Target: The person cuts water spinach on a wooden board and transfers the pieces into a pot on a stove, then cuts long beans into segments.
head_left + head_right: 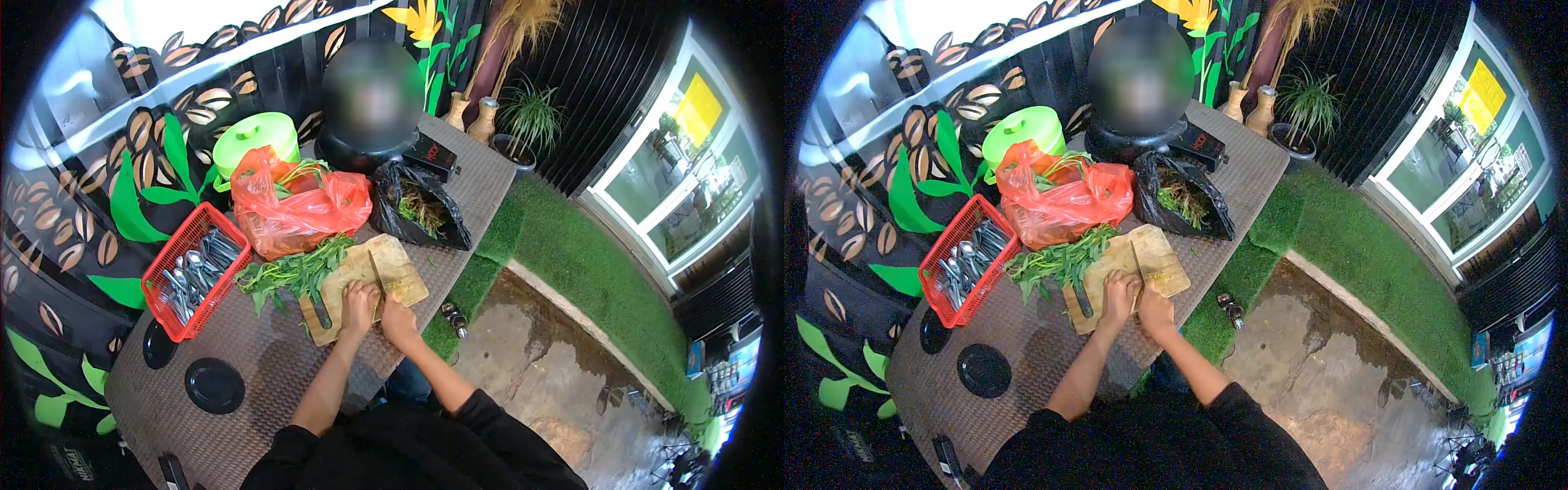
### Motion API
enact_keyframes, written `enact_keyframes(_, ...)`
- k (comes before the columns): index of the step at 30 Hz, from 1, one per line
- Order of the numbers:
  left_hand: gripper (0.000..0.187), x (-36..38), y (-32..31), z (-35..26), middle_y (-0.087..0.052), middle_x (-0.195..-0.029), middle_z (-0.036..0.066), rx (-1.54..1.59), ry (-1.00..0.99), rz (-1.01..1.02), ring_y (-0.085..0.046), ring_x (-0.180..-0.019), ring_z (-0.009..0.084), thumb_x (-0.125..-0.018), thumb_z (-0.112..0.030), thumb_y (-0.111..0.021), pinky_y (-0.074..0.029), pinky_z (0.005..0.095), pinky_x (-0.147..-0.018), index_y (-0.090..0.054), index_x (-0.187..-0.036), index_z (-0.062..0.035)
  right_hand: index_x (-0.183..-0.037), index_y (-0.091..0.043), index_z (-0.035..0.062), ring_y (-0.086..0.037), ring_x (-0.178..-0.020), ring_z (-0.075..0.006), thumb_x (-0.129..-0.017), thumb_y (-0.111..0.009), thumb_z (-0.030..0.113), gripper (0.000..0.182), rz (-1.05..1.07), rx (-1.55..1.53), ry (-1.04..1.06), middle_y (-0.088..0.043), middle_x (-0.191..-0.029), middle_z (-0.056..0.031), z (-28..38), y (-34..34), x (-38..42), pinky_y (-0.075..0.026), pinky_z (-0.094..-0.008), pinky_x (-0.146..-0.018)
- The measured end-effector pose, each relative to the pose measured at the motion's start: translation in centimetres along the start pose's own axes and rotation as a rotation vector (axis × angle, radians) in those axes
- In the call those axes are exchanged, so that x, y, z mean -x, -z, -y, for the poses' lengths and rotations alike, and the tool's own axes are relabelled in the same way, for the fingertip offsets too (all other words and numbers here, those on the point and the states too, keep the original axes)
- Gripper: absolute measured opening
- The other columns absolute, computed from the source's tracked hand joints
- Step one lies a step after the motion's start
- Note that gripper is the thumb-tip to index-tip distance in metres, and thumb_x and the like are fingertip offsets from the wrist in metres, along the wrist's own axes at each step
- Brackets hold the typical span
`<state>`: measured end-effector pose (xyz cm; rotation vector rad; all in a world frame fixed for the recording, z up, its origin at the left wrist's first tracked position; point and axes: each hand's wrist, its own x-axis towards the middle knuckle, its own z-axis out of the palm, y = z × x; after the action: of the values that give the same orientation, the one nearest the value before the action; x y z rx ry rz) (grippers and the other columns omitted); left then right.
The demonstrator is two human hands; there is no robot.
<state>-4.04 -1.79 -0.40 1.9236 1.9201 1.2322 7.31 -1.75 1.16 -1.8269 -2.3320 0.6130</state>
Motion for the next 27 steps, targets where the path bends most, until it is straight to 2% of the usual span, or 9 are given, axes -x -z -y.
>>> enact_keyframes(5,0.003,-0.3,-0.3,0.2,-0.060,-0.084,0.010,-0.018,0.061,-0.016,-0.052,-0.088,0.0279,-0.074,-0.006,-0.063,-0.040,0.0382,-0.081,-0.063,-0.075,-0.0029,-0.102,-0.042,-0.0005,-0.066,-0.072,-0.0376,-0.087,-0.043,0.014,0.021,-0.030,-0.044,0.047,-0.063,-0.079,-0.0265,0.2,0.4,1.3,-0.054,-0.0455,-0.061)
enact_keyframes(7,0.003,-0.4,-0.3,0.1,-0.060,-0.083,0.009,-0.021,0.084,-0.004,-0.051,-0.088,0.0273,-0.072,-0.005,-0.064,-0.041,0.0377,-0.080,-0.063,-0.074,-0.0030,-0.100,-0.044,-0.0001,-0.065,-0.070,-0.0385,-0.090,-0.042,0.018,0.021,0.003,0.004,-0.054,-0.063,-0.081,-0.0271,0.8,-0.5,1.8,-0.053,-0.0475,-0.060)
enact_keyframes(9,0.004,-0.5,-0.1,0.0,-0.060,-0.082,0.009,-0.020,0.057,-0.010,-0.051,-0.088,0.0267,-0.070,-0.003,-0.066,-0.042,0.0376,-0.079,-0.063,-0.073,-0.0030,-0.100,-0.043,0.0005,-0.064,-0.070,-0.0396,-0.090,-0.042,0.019,0.021,-0.025,0.015,-0.039,-0.062,-0.080,-0.0278,0.6,-0.4,0.8,-0.052,-0.0480,-0.059)
enact_keyframes(13,0.004,-0.4,-0.3,0.1,-0.060,-0.082,0.010,-0.020,0.078,-0.019,-0.050,-0.089,0.0269,-0.070,-0.002,-0.065,-0.042,0.0382,-0.079,-0.063,-0.073,-0.0029,-0.100,-0.042,0.0013,-0.063,-0.072,-0.0415,-0.090,-0.042,0.020,0.021,-0.031,-0.092,0.017,-0.062,-0.077,-0.0271,-0.1,0.0,0.2,-0.051,-0.0501,-0.063)
enact_keyframes(18,0.002,-0.3,-0.7,0.4,-0.060,-0.082,0.010,-0.009,0.056,-0.026,-0.050,-0.088,0.0272,-0.072,-0.003,-0.062,-0.041,0.0370,-0.081,-0.063,-0.074,-0.0031,-0.102,-0.041,0.0018,-0.063,-0.075,-0.0430,-0.092,-0.042,0.029,0.029,0.032,-0.091,-0.083,-0.062,-0.081,-0.0277,0.5,-0.7,1.3,-0.049,-0.0528,-0.066)
enact_keyframes(19,0.002,-0.1,-0.5,0.2,-0.060,-0.082,0.010,-0.008,0.058,-0.022,-0.050,-0.088,0.0272,-0.072,-0.003,-0.062,-0.041,0.0370,-0.081,-0.063,-0.074,-0.0031,-0.102,-0.041,0.0018,-0.063,-0.075,-0.0430,-0.092,-0.042,0.029,0.029,0.035,-0.092,-0.086,-0.062,-0.081,-0.0277,0.3,-0.5,1.2,-0.049,-0.0528,-0.066)
enact_keyframes(21,0.005,-0.2,0.0,-0.3,-0.061,-0.083,0.010,-0.066,0.040,-0.003,-0.051,-0.091,0.0271,-0.074,-0.003,-0.060,-0.041,0.0374,-0.082,-0.064,-0.076,-0.0030,-0.099,-0.044,0.0013,-0.064,-0.075,-0.0393,-0.090,-0.039,0.019,0.020,-0.016,-0.036,0.003,-0.064,-0.077,-0.0239,-0.2,0.5,0.1,-0.051,-0.0483,-0.067)
enact_keyframes(24,0.009,0.1,0.2,-0.6,-0.062,-0.086,0.011,-0.168,0.048,0.043,-0.052,-0.094,0.0270,-0.074,-0.003,-0.059,-0.040,0.0380,-0.085,-0.065,-0.079,-0.0033,-0.100,-0.043,0.0002,-0.064,-0.077,-0.0398,-0.091,-0.039,0.020,0.022,0.041,-0.065,0.015,-0.063,-0.078,-0.0245,-0.6,2.5,0.5,-0.050,-0.0491,-0.067)
enact_keyframes(27,0.009,-0.1,-0.1,0.0,-0.062,-0.088,0.012,-0.118,0.097,0.078,-0.052,-0.095,0.0274,-0.072,-0.004,-0.060,-0.039,0.0388,-0.088,-0.066,-0.078,-0.0033,-0.106,-0.041,-0.0015,-0.063,-0.078,-0.0419,-0.091,-0.039,0.023,0.029,0.063,-0.071,0.016,-0.063,-0.081,-0.0268,-0.7,1.8,1.2,-0.050,-0.0507,-0.068)
